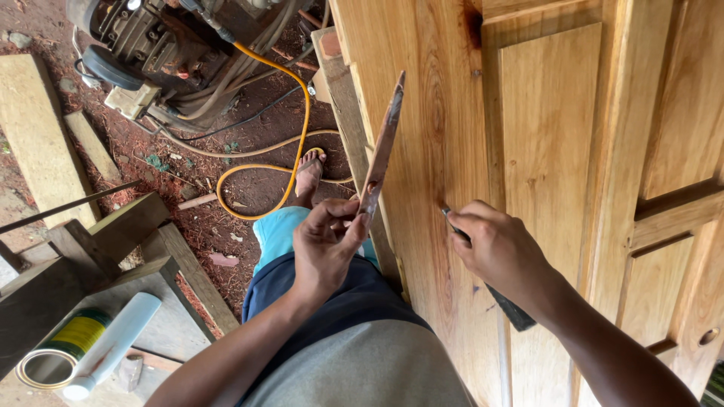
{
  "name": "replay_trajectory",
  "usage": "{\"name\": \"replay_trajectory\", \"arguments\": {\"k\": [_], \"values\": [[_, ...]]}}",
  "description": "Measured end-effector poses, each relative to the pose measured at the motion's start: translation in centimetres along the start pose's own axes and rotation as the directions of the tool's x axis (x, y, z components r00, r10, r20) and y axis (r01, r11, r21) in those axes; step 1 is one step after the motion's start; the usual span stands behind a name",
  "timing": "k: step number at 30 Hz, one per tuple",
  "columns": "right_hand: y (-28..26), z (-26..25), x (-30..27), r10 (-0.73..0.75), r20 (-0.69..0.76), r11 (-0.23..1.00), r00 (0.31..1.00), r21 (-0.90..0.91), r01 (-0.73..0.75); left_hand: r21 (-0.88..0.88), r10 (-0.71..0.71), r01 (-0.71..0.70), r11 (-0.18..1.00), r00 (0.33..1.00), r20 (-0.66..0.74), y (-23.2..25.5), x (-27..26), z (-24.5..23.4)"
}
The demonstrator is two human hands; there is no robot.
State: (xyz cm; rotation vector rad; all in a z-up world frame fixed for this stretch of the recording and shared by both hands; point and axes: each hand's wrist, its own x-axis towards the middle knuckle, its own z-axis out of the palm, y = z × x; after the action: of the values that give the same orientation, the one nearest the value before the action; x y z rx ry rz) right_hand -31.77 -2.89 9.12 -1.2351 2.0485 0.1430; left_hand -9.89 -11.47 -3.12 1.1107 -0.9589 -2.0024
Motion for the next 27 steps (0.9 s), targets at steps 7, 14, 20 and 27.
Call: {"name": "replay_trajectory", "arguments": {"k": [7,14,20,27], "values": [[0.0,0.0,-1.2,-0.093,-0.261,0.959,0.961,0.237,0.157,0.031,-0.051,0.050,0.998,0.997,0.061,-0.3,-0.7,0.9],[-2.9,-0.2,-1.1,-0.207,-0.475,0.916,0.855,0.212,0.340,0.079,-0.078,0.067,0.995,0.986,0.149,0.5,-1.2,2.2],[-3.1,-0.6,-1.8,-0.235,-0.426,0.924,0.874,0.180,0.336,0.198,0.104,-0.150,0.969,0.968,0.227,3.6,-1.4,3.2],[4.4,-2.2,-0.6,-0.202,-0.363,0.919,0.910,0.252,0.305,0.054,0.092,-0.099,0.994,0.989,0.115,1.4,0.2,2.1]]}}
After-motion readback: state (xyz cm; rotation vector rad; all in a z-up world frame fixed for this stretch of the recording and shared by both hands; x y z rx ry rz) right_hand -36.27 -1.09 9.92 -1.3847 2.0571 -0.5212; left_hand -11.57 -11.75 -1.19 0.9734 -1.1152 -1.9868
